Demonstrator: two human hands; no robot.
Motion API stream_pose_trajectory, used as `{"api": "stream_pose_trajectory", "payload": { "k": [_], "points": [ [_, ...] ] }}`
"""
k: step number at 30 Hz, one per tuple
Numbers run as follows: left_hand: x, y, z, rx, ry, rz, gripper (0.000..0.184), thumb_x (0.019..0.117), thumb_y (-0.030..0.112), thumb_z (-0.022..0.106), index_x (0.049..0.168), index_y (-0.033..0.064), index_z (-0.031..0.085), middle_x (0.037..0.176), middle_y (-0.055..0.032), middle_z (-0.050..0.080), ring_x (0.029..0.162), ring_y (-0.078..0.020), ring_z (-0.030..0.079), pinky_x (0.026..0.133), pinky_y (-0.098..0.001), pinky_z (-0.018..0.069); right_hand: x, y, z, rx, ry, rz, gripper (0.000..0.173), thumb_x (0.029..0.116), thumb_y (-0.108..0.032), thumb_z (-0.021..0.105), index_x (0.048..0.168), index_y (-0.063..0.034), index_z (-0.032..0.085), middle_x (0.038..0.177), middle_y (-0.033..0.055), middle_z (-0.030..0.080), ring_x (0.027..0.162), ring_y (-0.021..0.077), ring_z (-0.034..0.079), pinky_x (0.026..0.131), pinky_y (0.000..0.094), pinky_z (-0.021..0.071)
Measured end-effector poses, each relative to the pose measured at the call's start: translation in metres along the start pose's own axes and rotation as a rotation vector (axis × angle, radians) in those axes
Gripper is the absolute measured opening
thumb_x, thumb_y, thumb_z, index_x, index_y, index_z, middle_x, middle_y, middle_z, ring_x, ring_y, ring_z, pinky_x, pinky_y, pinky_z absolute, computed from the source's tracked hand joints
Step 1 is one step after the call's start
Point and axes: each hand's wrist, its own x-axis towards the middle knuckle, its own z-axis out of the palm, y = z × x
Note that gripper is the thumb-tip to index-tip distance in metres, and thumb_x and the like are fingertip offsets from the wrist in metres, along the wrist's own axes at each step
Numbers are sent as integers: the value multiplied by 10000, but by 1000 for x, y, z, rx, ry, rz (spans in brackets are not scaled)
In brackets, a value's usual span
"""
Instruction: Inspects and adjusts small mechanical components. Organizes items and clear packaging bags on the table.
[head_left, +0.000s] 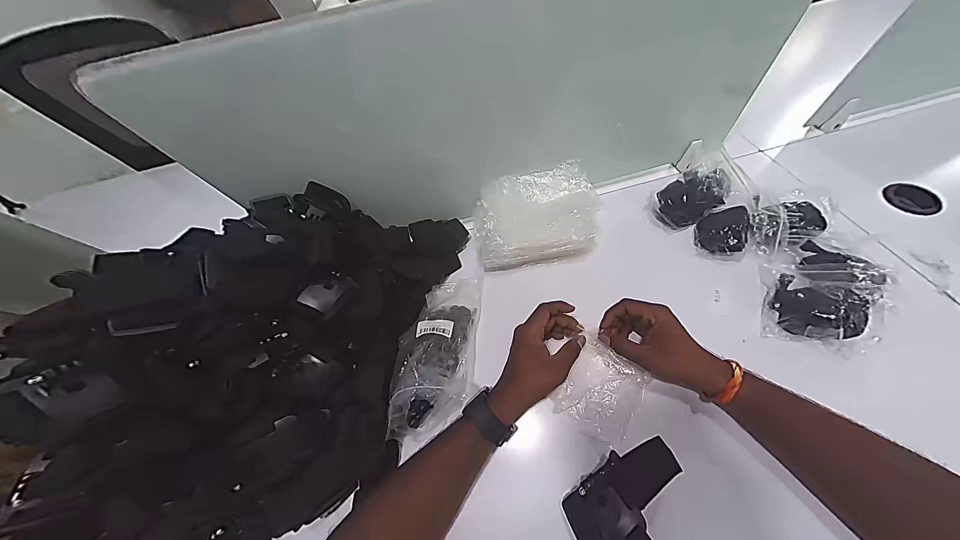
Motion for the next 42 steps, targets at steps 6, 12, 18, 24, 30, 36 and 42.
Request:
{"api": "stream_pose_trajectory", "payload": {
  "k": [6,12,18,24,30,36,42],
  "points": [
    [-1,1,2,10,44,-57,278,911,10,703,1170,-30,609,938,-65,729,851,-132,711,804,-295,605,0,4,2,-1,-24,-17,106,942,-137,681,1021,-66,677,907,-33,682,800,15,626,721,190,526],
    [-2,2,2,13,-11,-56,272,921,-6,691,1180,-31,613,958,-62,736,873,-135,714,827,-306,606,0,3,1,22,-38,-8,126,950,-167,693,1031,-72,676,933,-20,706,827,36,648,733,212,540],
    [-3,0,3,39,-38,-12,291,922,11,698,1193,-43,605,967,-71,737,895,-142,719,849,-308,608,-1,4,2,2,-30,0,105,937,-158,706,998,-74,689,910,-30,698,807,18,632,724,193,524],
    [-3,0,3,47,-35,7,265,926,38,700,1166,-35,615,955,-63,736,893,-134,715,851,-303,603,0,3,2,0,-31,11,88,928,-155,711,978,-84,693,897,-38,698,804,11,624,720,184,511],
    [-3,0,3,57,-33,26,216,935,29,684,1136,-22,626,958,-57,726,887,-121,701,828,-289,594,0,4,3,-19,-38,0,94,955,-176,674,977,-85,688,897,-33,691,808,16,622,722,192,512],
    [-4,1,3,52,-53,30,197,928,20,687,1110,-22,625,962,-61,718,907,-120,697,854,-289,590,-1,5,2,-17,-53,-4,94,950,-171,683,981,-84,690,901,-30,694,820,23,627,734,196,517],
    [-3,-1,5,45,-75,39,170,933,14,675,1085,-15,604,956,-64,707,917,-125,694,864,-296,590,-1,3,3,9,-58,-9,70,936,-137,689,975,-78,688,889,-39,687,807,6,611,727,179,502]
  ]
}}
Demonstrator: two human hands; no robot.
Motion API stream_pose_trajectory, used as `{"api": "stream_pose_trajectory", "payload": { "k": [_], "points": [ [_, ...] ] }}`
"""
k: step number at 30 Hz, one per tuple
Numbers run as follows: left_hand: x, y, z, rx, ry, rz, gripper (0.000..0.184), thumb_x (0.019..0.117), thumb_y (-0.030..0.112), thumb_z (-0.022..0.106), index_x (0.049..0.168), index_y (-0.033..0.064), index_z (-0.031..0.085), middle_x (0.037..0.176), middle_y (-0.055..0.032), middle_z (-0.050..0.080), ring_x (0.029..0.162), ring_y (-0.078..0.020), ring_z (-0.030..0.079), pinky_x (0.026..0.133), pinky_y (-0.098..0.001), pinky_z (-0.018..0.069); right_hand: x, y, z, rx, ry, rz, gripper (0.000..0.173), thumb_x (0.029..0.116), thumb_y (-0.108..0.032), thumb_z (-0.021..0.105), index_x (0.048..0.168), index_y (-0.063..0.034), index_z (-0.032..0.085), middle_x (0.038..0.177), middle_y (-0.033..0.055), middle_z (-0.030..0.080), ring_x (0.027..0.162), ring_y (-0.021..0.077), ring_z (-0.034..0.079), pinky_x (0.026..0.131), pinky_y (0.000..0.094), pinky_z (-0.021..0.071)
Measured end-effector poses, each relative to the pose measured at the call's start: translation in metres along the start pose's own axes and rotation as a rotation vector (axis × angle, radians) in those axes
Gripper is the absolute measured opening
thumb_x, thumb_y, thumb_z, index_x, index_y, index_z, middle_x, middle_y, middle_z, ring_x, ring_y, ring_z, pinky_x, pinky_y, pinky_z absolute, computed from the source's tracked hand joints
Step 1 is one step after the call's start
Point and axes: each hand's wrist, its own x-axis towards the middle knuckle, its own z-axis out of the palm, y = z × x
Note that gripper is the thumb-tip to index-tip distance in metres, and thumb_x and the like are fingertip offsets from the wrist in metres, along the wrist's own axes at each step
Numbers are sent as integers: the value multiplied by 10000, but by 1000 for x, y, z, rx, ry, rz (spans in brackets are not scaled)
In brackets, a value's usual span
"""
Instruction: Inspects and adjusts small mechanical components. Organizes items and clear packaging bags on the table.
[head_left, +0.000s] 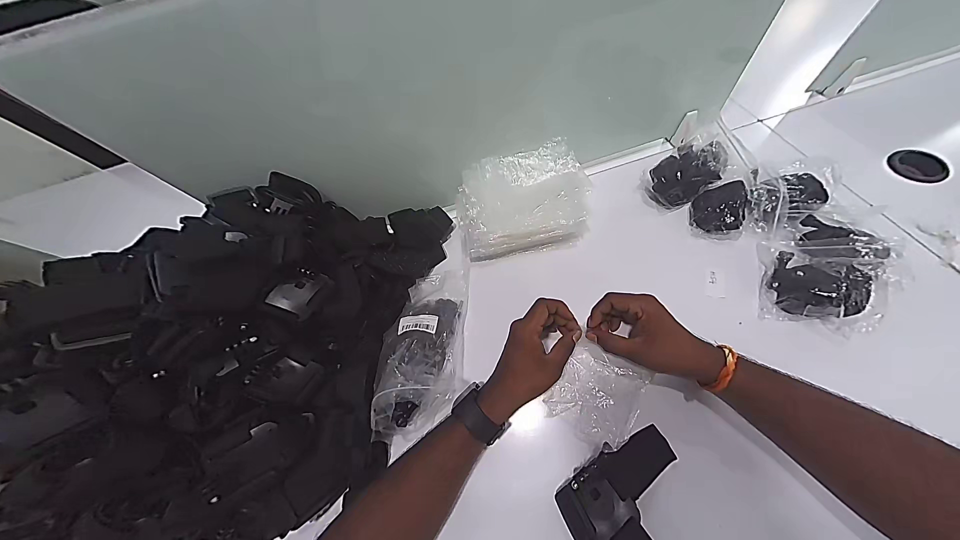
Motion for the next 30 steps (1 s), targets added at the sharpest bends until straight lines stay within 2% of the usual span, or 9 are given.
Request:
{"api": "stream_pose_trajectory", "payload": {
  "k": [3,8,14,22,27,30],
  "points": [
    [0,0,1,20,1,10,202,931,12,663,1108,0,565,944,-51,701,901,-123,686,851,-297,582,-1,-1,3,-4,11,-9,56,936,-128,678,961,-79,679,870,-44,671,784,-2,591,710,175,488],
    [0,0,1,19,10,20,210,930,11,662,1105,7,546,936,-50,700,898,-127,688,853,-304,583,-1,0,6,-21,22,-57,68,941,-119,649,978,-66,670,898,-28,675,824,5,608,756,189,511],
    [-1,2,0,21,35,-28,282,913,36,734,1136,20,563,914,-39,744,888,-122,722,853,-305,597,-1,-1,7,-19,30,-57,68,938,-127,669,968,-68,679,933,-23,699,879,19,628,794,203,517],
    [-1,2,0,-4,23,-30,295,906,31,745,1142,12,569,913,-38,747,884,-123,726,855,-309,602,1,-4,4,20,17,-8,55,932,-115,693,962,-69,688,867,-33,686,787,13,613,739,196,514],
    [0,3,0,-17,41,-55,271,909,28,733,1129,17,576,916,-46,743,882,-135,721,845,-311,600,1,-2,4,39,10,-11,105,955,-139,687,1026,-63,673,931,-8,700,869,49,648,808,228,537],
    [0,3,-1,-20,48,-66,259,905,18,724,1109,24,565,915,-49,740,887,-141,720,847,-321,601,1,-2,4,21,2,-8,97,949,-137,677,1021,-72,671,931,-18,697,869,41,645,801,219,535]
  ]
}}
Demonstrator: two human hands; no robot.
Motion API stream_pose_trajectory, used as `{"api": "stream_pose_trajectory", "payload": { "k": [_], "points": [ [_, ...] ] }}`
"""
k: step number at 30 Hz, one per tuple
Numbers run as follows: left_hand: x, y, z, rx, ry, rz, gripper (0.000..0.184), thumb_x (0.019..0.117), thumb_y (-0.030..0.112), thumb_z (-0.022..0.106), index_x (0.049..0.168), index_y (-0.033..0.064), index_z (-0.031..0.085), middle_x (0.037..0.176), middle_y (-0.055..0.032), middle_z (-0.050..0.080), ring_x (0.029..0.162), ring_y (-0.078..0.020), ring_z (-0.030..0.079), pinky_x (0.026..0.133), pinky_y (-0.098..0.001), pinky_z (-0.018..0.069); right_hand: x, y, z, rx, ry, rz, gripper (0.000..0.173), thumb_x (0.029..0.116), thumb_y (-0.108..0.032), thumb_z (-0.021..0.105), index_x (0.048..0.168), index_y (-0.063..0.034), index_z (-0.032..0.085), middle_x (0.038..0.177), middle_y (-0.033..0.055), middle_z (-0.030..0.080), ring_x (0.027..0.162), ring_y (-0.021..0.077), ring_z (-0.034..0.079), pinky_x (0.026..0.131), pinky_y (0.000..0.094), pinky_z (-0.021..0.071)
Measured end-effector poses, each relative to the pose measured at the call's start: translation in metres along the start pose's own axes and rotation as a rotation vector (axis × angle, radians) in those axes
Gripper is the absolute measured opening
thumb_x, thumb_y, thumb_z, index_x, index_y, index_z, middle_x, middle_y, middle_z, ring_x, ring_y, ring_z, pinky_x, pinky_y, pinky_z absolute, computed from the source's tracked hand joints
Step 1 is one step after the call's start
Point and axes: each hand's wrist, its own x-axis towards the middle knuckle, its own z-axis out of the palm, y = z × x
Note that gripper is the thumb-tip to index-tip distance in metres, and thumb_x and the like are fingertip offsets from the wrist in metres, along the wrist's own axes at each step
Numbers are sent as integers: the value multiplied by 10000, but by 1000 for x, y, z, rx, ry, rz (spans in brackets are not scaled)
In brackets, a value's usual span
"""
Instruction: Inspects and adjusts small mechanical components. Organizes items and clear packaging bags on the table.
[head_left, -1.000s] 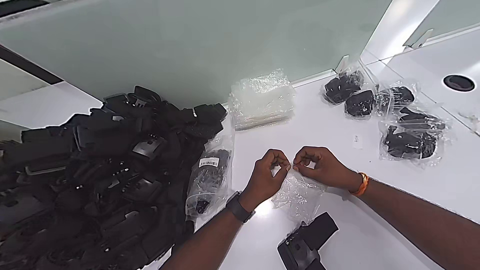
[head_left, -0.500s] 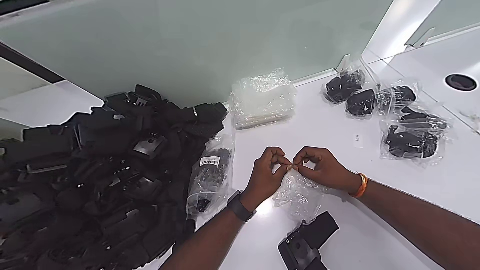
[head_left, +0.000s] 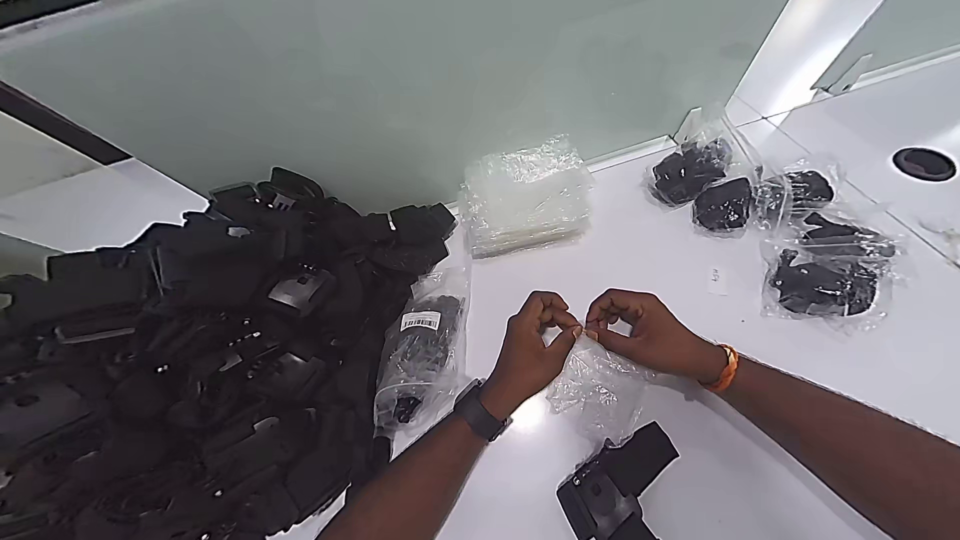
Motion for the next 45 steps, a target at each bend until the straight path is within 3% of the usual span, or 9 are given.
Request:
{"api": "stream_pose_trajectory", "payload": {
  "k": [6,12,19,28,38,45],
  "points": [
    [0,0,1,-16,-10,20,260,893,1,722,1079,33,543,889,-50,732,857,-145,717,823,-321,598,-1,-2,1,-22,9,6,77,946,-116,678,1007,-69,675,902,-22,689,813,24,627,758,200,529],
    [1,-1,0,16,86,-6,202,911,13,697,1061,31,564,912,-52,721,872,-141,710,831,-316,598,0,-2,-4,-104,-18,43,197,947,-179,673,1116,-80,662,961,-22,697,878,34,637,792,213,527],
    [1,-1,-1,-42,12,-27,333,871,30,755,1134,23,551,921,-62,737,899,-156,727,861,-341,606,-1,-1,-2,-35,57,38,135,919,-131,712,1042,-88,678,916,-41,711,832,21,650,756,199,539],
    [1,-1,-2,5,-27,-44,278,908,26,733,1132,23,568,915,-53,740,888,-135,723,857,-325,602,0,3,-4,-16,42,7,109,944,-160,699,1025,-88,682,922,-23,713,859,54,660,791,237,546],
    [1,-3,-1,-7,-36,-18,306,892,29,742,1141,21,564,928,-53,745,895,-136,725,858,-328,604,-1,2,-2,-4,54,2,79,924,-134,718,984,-91,693,894,-37,705,836,35,643,758,209,525],
    [1,-1,-1,-1,-14,-19,268,901,27,733,1116,23,573,909,-52,737,886,-139,719,850,-326,600,-1,2,-2,-32,35,-8,103,913,-137,724,999,-92,691,931,-36,712,878,32,650,796,214,534]
  ]
}}
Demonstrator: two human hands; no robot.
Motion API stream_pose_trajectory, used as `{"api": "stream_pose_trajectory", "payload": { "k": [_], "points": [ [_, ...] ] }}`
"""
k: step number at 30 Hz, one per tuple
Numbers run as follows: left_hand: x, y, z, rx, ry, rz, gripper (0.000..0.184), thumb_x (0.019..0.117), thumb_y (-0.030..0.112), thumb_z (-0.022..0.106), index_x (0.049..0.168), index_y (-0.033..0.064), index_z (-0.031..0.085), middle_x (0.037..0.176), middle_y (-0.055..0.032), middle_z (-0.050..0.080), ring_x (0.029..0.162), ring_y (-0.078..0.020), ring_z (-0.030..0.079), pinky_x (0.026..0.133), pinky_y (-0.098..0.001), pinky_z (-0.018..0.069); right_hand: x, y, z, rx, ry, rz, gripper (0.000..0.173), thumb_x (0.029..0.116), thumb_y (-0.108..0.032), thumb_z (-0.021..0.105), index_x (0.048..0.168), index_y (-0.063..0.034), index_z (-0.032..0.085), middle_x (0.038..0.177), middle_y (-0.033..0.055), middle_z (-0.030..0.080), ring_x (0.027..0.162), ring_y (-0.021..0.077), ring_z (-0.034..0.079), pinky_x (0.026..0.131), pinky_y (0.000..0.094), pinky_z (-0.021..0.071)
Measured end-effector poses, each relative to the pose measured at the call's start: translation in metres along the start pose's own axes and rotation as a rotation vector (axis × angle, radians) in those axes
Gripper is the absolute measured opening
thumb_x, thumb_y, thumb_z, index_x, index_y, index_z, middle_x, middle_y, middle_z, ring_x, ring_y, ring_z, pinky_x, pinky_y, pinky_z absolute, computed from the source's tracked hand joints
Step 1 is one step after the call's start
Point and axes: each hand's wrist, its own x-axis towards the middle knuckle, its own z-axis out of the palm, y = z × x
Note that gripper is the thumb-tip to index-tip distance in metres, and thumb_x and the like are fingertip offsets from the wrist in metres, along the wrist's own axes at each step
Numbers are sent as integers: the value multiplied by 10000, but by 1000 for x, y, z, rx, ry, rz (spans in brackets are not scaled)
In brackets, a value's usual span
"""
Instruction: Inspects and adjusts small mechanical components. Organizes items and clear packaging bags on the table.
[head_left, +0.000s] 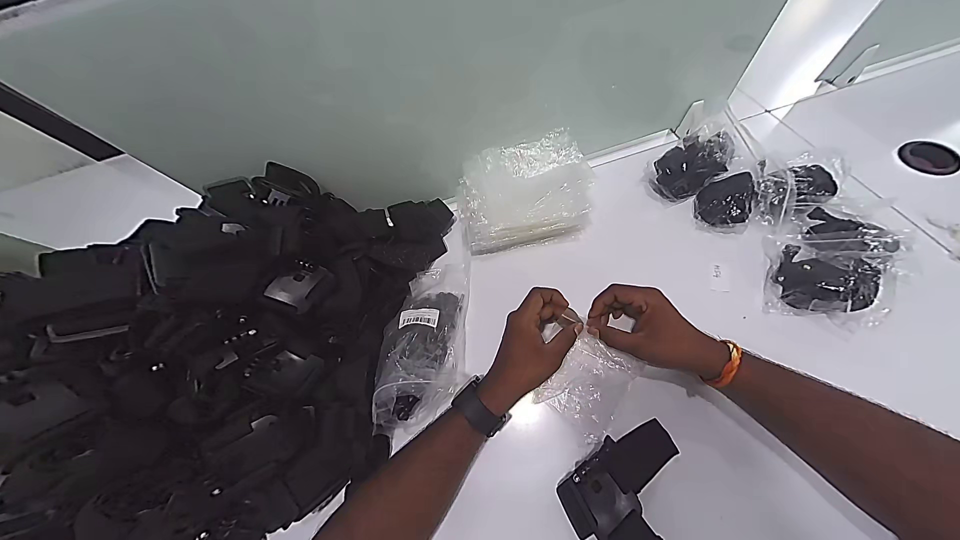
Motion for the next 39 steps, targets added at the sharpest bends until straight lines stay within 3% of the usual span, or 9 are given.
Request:
{"api": "stream_pose_trajectory", "payload": {
  "k": [14,25,32,39],
  "points": [
    [-2,-1,3,36,-5,6,245,907,51,729,1094,31,572,914,-45,725,873,-123,708,829,-311,597,0,0,1,-9,-9,5,102,916,-142,715,1003,-96,690,940,-39,708,893,27,644,799,212,525],
    [-4,1,7,47,-8,84,190,906,29,699,1047,30,572,918,-41,714,871,-108,691,825,-294,580,-2,-8,6,-70,-1,-65,40,911,-101,657,929,-79,685,871,-37,678,812,1,607,753,189,514],
    [-3,0,6,63,52,94,174,902,26,694,1040,29,588,934,-47,719,884,-110,700,831,-299,594,-1,-1,4,-53,-4,-41,109,934,-160,699,1009,-86,670,963,-23,703,917,41,649,833,242,539],
    [-2,-2,5,36,-13,78,244,886,65,747,1078,23,602,922,-47,732,882,-111,709,841,-301,597,-2,0,5,-55,9,-33,81,929,-146,708,973,-86,677,918,-30,704,877,29,650,812,226,543]
  ]
}}
